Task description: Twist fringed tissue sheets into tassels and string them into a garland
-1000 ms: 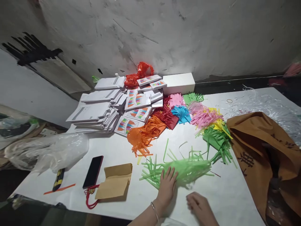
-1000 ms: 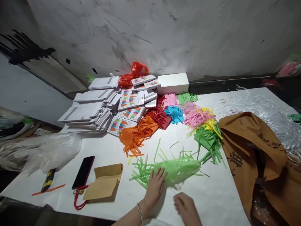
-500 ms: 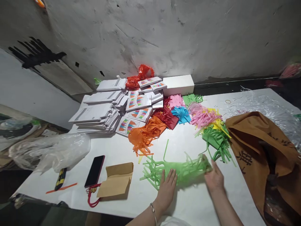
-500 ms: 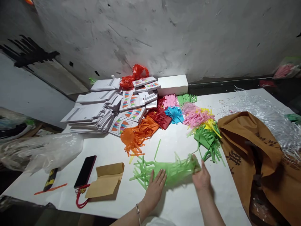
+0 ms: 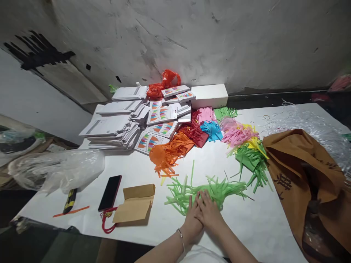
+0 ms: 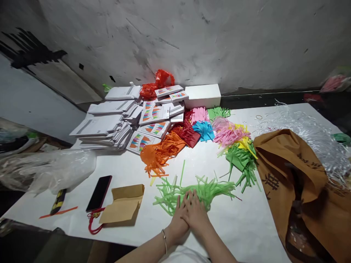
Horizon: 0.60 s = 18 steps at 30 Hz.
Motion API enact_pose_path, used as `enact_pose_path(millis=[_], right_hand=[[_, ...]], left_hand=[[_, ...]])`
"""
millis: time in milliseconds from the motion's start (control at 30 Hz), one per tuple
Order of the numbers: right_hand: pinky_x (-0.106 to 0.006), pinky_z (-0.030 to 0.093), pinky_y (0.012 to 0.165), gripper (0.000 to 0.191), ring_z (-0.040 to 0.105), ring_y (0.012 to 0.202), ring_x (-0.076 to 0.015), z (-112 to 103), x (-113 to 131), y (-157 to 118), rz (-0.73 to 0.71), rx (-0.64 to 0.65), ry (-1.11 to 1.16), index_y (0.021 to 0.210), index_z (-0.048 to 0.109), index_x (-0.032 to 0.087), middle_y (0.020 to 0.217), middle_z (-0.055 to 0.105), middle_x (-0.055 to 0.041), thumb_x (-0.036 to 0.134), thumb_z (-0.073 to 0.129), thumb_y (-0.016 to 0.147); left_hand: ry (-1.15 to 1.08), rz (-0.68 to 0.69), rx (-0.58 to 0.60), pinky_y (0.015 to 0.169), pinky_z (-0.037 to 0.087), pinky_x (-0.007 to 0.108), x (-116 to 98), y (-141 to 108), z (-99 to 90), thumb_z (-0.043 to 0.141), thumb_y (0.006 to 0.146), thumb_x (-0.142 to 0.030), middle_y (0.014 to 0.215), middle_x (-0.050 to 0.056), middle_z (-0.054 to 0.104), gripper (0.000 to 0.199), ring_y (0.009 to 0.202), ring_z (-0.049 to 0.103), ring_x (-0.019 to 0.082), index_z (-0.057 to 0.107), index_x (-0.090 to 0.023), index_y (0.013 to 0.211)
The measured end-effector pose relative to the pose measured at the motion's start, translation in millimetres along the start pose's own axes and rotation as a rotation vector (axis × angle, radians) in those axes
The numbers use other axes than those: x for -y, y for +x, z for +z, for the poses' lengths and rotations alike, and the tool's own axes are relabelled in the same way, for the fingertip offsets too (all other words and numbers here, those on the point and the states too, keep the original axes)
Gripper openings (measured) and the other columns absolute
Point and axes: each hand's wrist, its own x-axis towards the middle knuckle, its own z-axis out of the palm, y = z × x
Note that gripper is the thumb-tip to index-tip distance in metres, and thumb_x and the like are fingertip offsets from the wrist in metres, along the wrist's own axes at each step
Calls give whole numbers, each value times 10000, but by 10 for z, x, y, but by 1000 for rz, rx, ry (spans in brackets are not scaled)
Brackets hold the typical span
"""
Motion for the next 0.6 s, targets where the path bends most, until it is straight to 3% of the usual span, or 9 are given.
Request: enact_pose_path(millis=[67,167,267,333,433,533,600], right_hand=[[-703,200,1112,510,387,1400,-404,-64,-181,-14,93,-64,-128,1342,612,310,1492,513,-98,492,620,865],[-785,97,1074,548,262,1444,-462,-488,-643,-223,229,-220,-274,1346,600,191,1498,477,-185,540,425,961],[-652,327,1079,629,372,1396,-412,-1021,-1014,-513,263,-358,-336,1297,588,77,1425,503,-263,566,355,977],[-651,351,1057,584,388,1382,-394,-1234,-1077,-633,271,-466,-364,1348,508,33,1428,459,-311,461,285,1018],[-593,394,1064,456,511,1287,-320,-1152,-887,-608,105,-413,-348,1323,552,103,1327,581,-237,325,287,1025],[-415,475,1051,302,604,1194,-212,-746,-570,-407,-166,-142,-280,1194,675,257,1226,689,-68,273,473,971],[-408,471,1058,277,604,1201,-198,-510,-424,-265,-251,-35,-255,1174,685,242,1225,693,-47,195,534,947]], left_hand=[[-10,32,17,1187,174,637,25,-14,-23,497,988,-390,1655,25,245,608,1509,221,346,276,-388,1553],[-21,46,37,1155,172,695,57,-46,-53,487,991,-439,1672,64,165,626,1521,155,380,245,-373,1564],[-31,37,49,1159,157,697,64,-63,-49,480,994,-440,1674,61,153,628,1526,137,376,236,-362,1568],[-38,28,55,1169,144,687,57,-60,-32,486,991,-431,1674,55,156,634,1528,131,370,240,-344,1569],[-55,14,58,1176,126,679,42,-42,-20,483,989,-427,1672,53,172,634,1530,124,359,249,-318,1568],[-89,12,58,1179,123,673,38,-27,-58,480,987,-436,1664,65,211,652,1531,129,353,237,-286,1573],[-121,16,59,1182,143,660,42,-31,-122,504,976,-422,1652,80,252,660,1525,160,347,256,-266,1568]])
